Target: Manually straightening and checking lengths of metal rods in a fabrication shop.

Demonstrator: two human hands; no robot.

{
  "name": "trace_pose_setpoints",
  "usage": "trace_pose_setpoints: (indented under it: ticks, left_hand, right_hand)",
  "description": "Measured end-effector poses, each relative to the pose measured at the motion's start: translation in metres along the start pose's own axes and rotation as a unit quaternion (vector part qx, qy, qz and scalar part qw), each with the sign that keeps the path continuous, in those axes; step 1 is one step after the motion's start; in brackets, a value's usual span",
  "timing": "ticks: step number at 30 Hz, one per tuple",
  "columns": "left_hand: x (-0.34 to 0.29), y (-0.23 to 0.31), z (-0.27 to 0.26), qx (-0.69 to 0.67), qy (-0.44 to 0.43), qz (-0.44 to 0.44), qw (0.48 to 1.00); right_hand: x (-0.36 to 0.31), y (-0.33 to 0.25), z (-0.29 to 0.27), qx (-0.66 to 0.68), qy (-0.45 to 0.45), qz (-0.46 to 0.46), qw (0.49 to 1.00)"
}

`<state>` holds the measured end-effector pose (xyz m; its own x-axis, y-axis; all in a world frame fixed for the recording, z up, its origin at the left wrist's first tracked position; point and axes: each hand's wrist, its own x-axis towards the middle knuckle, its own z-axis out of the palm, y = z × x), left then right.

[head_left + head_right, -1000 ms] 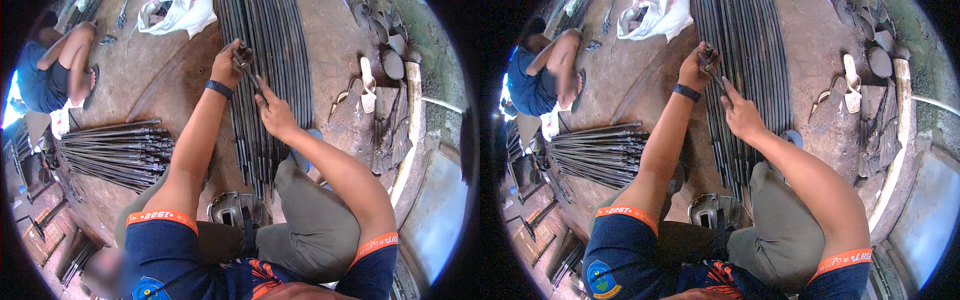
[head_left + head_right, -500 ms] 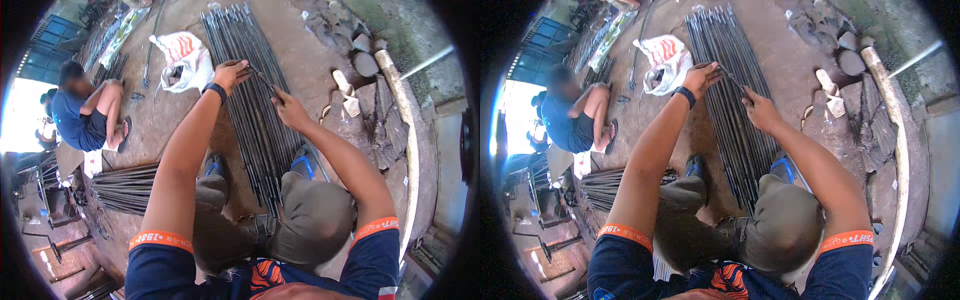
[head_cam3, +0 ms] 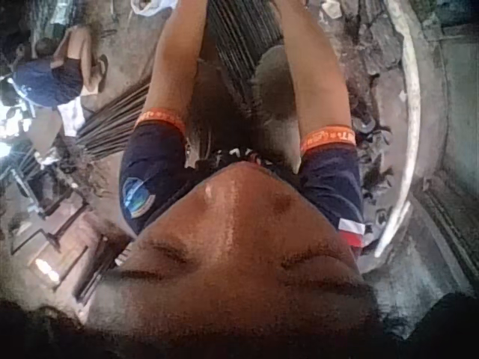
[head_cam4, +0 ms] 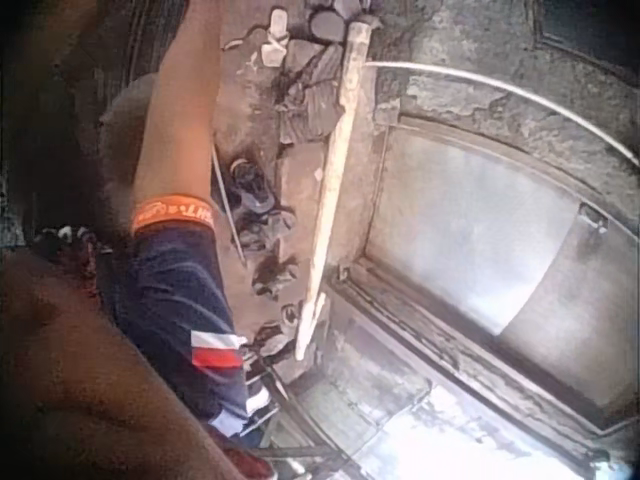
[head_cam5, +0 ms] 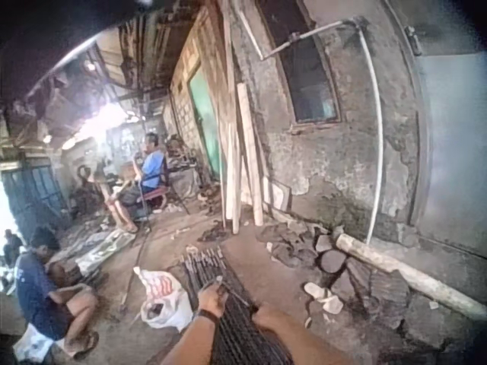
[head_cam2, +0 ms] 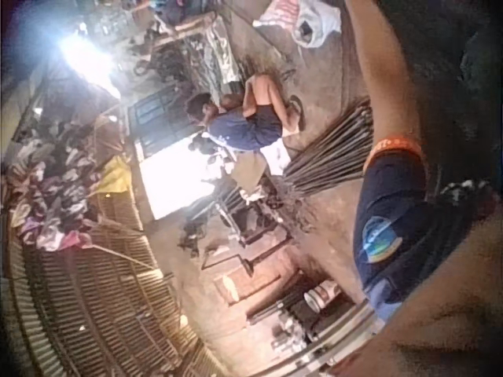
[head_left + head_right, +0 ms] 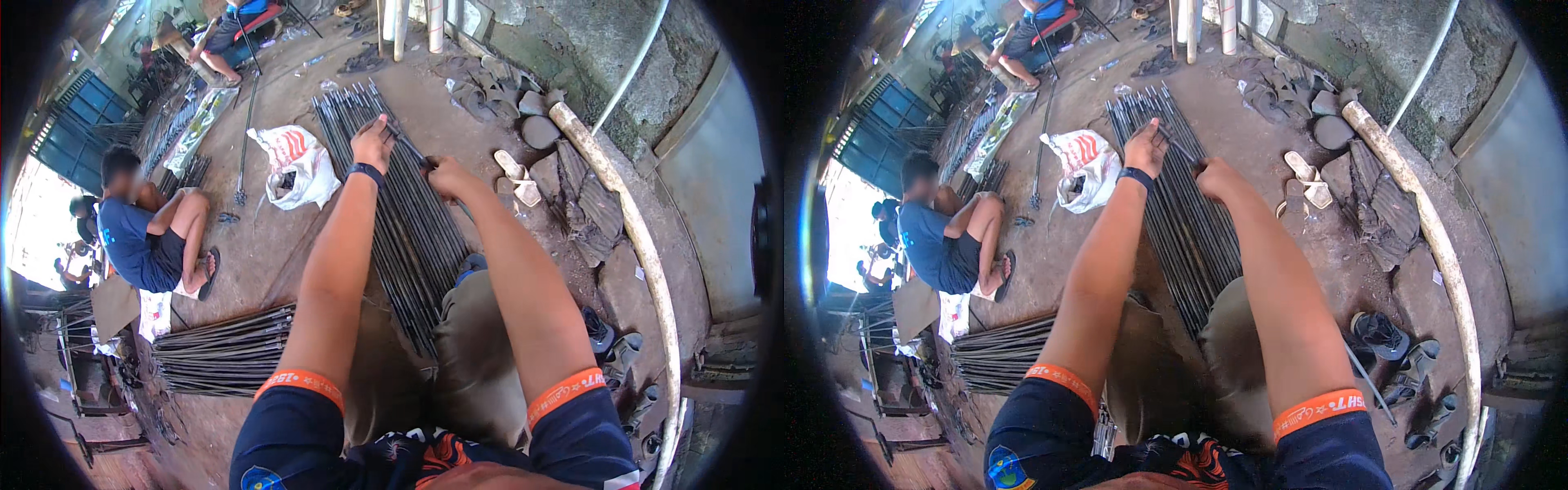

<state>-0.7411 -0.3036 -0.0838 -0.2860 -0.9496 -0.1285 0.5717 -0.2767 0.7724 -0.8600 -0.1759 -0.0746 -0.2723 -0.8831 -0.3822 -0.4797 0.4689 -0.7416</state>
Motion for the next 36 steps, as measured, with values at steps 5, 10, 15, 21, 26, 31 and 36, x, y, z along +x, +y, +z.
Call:
trace_pose_setpoints:
  ticks: [5, 10, 15, 21, 26, 31, 36]
  left_hand:
    - [-0.004, 0.003, -0.021, 0.029, -0.003, 0.036, 0.999]
    - [-0.011, 0.01, -0.028, 0.123, -0.031, 0.013, 0.992]
    - [-0.008, 0.015, -0.035, 0.088, -0.002, 0.004, 0.996]
    - [-0.008, 0.019, -0.033, 0.08, -0.036, 0.017, 0.996]
    - [-0.011, 0.018, -0.028, 0.078, -0.036, 0.019, 0.996]
    - [-0.014, 0.015, -0.025, 0.113, -0.029, 0.032, 0.993]
    - [-0.01, 0.018, -0.036, 0.066, -0.06, 0.021, 0.996]
  right_hand:
    - [-0.013, -0.008, 0.021, -0.083, 0.045, -0.036, 0.995]
    - [-0.005, 0.012, 0.025, -0.062, 0.067, -0.089, 0.992]
    - [-0.01, 0.002, 0.016, -0.108, -0.014, -0.113, 0.988]
    - [-0.012, 0.011, 0.016, -0.163, 0.004, -0.173, 0.971]
    - [-0.02, 0.005, 0.009, -0.183, -0.009, -0.156, 0.971]
    - [-0.017, 0.006, 0.012, -0.199, -0.015, -0.151, 0.968]
    - [-0.022, 0.001, 0.011, -0.18, -0.03, -0.159, 0.97]
